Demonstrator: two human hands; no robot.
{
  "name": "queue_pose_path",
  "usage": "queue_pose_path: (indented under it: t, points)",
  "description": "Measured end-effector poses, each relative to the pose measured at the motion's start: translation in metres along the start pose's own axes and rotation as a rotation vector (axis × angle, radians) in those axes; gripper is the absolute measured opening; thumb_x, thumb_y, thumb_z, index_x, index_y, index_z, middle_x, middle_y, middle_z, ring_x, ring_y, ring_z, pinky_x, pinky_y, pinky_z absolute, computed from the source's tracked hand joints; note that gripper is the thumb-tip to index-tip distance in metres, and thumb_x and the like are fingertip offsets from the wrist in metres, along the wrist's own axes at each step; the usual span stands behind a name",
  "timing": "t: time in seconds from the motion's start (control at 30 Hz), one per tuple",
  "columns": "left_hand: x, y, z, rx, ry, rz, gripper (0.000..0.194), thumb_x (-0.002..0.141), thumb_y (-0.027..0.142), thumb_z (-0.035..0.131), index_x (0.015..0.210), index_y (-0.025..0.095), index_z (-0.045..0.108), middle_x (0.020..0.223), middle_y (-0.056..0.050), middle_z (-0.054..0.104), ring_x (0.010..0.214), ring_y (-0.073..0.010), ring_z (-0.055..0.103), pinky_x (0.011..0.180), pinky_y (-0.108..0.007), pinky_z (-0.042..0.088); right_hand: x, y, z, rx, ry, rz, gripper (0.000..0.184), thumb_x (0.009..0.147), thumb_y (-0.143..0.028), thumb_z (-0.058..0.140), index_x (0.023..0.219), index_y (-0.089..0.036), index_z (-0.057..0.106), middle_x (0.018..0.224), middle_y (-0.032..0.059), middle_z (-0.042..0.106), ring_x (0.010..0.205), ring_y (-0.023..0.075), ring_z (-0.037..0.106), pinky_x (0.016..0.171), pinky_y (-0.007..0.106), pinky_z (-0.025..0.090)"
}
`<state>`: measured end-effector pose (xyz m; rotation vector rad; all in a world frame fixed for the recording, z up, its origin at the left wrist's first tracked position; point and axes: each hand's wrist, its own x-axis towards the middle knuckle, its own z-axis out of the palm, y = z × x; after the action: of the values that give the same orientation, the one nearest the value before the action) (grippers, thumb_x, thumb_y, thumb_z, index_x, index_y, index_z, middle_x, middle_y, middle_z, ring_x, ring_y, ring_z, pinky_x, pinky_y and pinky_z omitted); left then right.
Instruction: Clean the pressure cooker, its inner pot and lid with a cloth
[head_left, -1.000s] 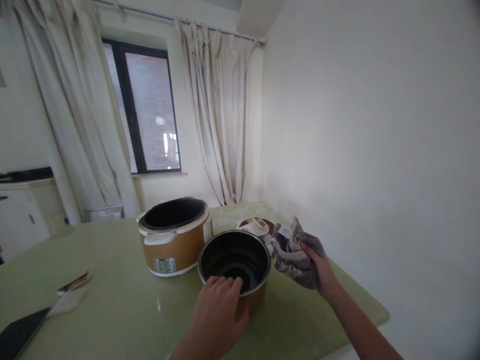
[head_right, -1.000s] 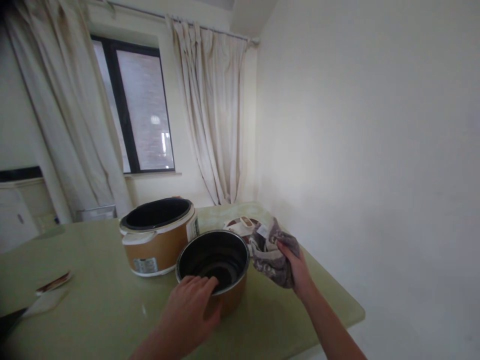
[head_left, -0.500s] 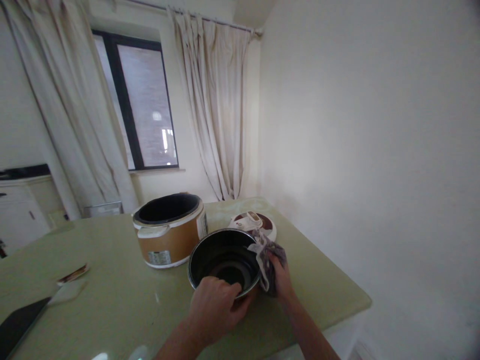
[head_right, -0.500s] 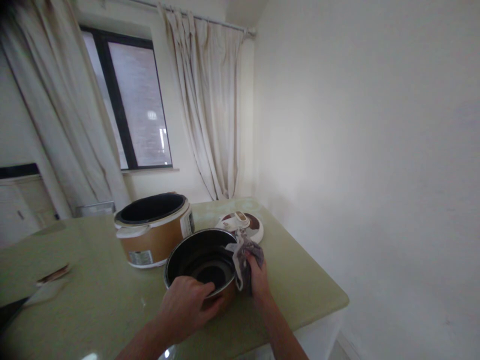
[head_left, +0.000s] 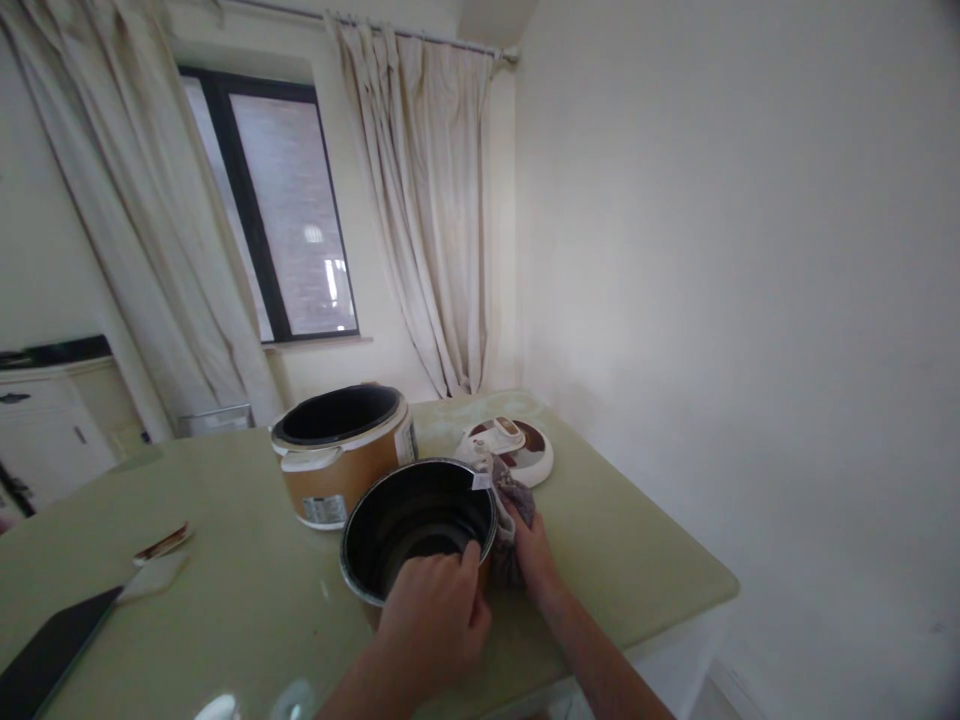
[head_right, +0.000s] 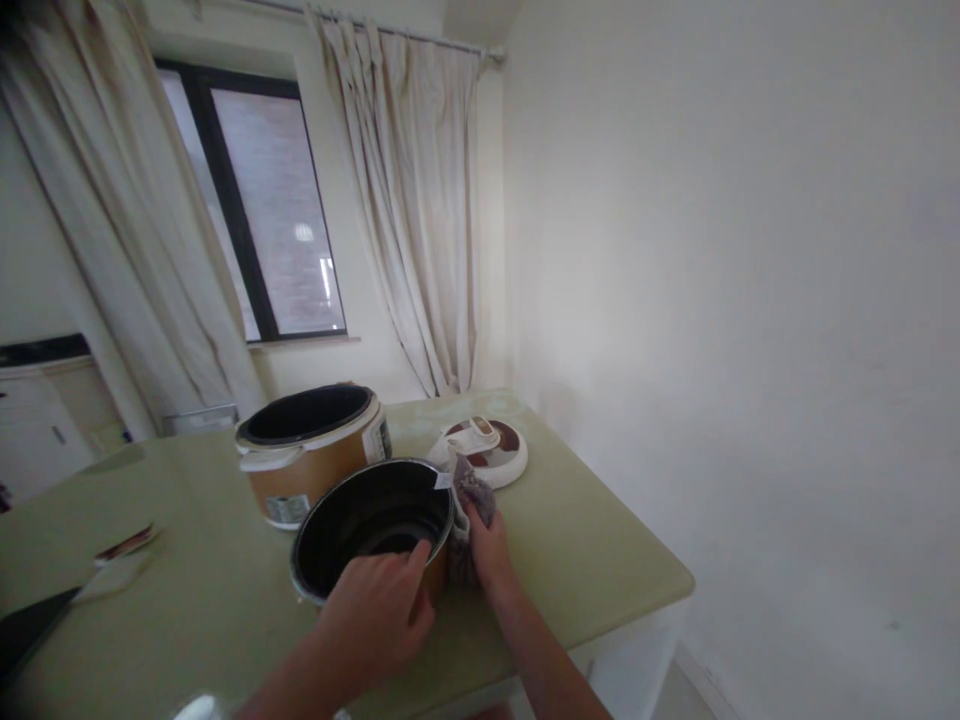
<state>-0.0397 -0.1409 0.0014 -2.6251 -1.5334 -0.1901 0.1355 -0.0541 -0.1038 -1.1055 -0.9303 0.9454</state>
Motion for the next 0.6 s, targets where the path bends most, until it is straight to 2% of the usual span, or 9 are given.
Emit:
queue_pose_path:
  t: [0.1, 0.17, 0.23, 0.3, 0.37, 0.47, 0.53, 0.6]
  points:
    - [0.015, 0.022, -0.002, 0.019, -0.036, -0.072, 0.031, 0.102, 0.023, 0.042, 0.111, 0.017, 0.072, 0.089, -0.017, 0.079, 0.082, -0.0347, 0.078, 0.070, -0.041, 0.053, -0.029, 0.007, 0.001, 0.029, 0.143, 0.036, 0.062, 0.079, -0.067, 0.076, 0.120, -0.021, 0.075, 0.126, 0.0115, 0.077, 0.126, 0.0332, 0.069, 0.113, 0.047, 0.050]
    - [0.019, 0.023, -0.003, 0.021, -0.055, -0.038, 0.030, 0.102, 0.021, 0.043, 0.107, 0.017, 0.073, 0.089, -0.017, 0.080, 0.082, -0.0344, 0.079, 0.070, -0.040, 0.053, -0.046, 0.016, -0.001, 0.045, 0.210, -0.028, 0.064, 0.081, -0.063, 0.077, 0.130, -0.022, 0.070, 0.136, 0.0108, 0.072, 0.133, 0.0313, 0.064, 0.115, 0.043, 0.049]
    - [0.018, 0.016, -0.001, 0.013, -0.045, 0.028, 0.027, 0.102, 0.026, 0.047, 0.104, 0.019, 0.073, 0.088, -0.016, 0.080, 0.080, -0.0331, 0.079, 0.070, -0.039, 0.053, -0.050, 0.019, -0.004, 0.067, 0.259, -0.075, 0.069, 0.081, -0.062, 0.078, 0.137, -0.023, 0.066, 0.141, 0.0107, 0.070, 0.136, 0.0305, 0.062, 0.114, 0.041, 0.050]
    - [0.015, 0.005, 0.003, 0.015, -0.009, 0.097, 0.029, 0.103, 0.034, 0.048, 0.099, 0.020, 0.073, 0.085, -0.014, 0.080, 0.077, -0.0315, 0.078, 0.069, -0.037, 0.053, -0.038, 0.012, -0.007, 0.087, 0.275, -0.085, 0.068, 0.080, -0.065, 0.077, 0.133, -0.022, 0.069, 0.139, 0.0118, 0.071, 0.134, 0.0315, 0.064, 0.113, 0.041, 0.051]
    - [0.010, -0.011, 0.009, 0.033, 0.026, 0.174, 0.031, 0.103, 0.040, 0.048, 0.095, 0.022, 0.073, 0.080, -0.012, 0.079, 0.072, -0.0295, 0.077, 0.068, -0.036, 0.051, -0.012, -0.004, -0.010, 0.102, 0.250, -0.068, 0.067, 0.078, -0.070, 0.075, 0.122, -0.019, 0.074, 0.131, 0.0130, 0.075, 0.130, 0.0335, 0.066, 0.112, 0.044, 0.050]
    - [0.005, -0.041, 0.016, 0.024, 0.062, 0.356, 0.026, 0.100, 0.042, 0.055, 0.089, 0.024, 0.070, 0.074, -0.008, 0.077, 0.066, -0.0239, 0.073, 0.066, -0.034, 0.048, 0.027, -0.027, -0.013, 0.088, 0.107, -0.087, 0.067, 0.074, -0.072, 0.076, 0.115, -0.020, 0.077, 0.126, 0.0117, 0.077, 0.126, 0.0344, 0.067, 0.114, 0.048, 0.048]
    - [0.003, -0.059, 0.016, -0.014, 0.089, 0.464, 0.022, 0.097, 0.040, 0.058, 0.087, 0.024, 0.069, 0.073, -0.006, 0.075, 0.065, -0.0203, 0.070, 0.067, -0.034, 0.046, 0.039, -0.031, -0.013, 0.076, 0.034, -0.123, 0.065, 0.075, -0.071, 0.076, 0.117, -0.021, 0.077, 0.129, 0.0119, 0.076, 0.127, 0.0342, 0.067, 0.114, 0.048, 0.048]
    - [-0.001, -0.070, 0.013, -0.033, 0.114, 0.512, 0.019, 0.095, 0.038, 0.059, 0.086, 0.024, 0.068, 0.076, -0.005, 0.074, 0.070, -0.0201, 0.069, 0.072, -0.036, 0.047, 0.039, -0.024, -0.014, 0.056, 0.035, -0.153, 0.066, 0.080, -0.074, 0.071, 0.119, -0.021, 0.077, 0.129, 0.0135, 0.076, 0.124, 0.0351, 0.069, 0.110, 0.050, 0.051]
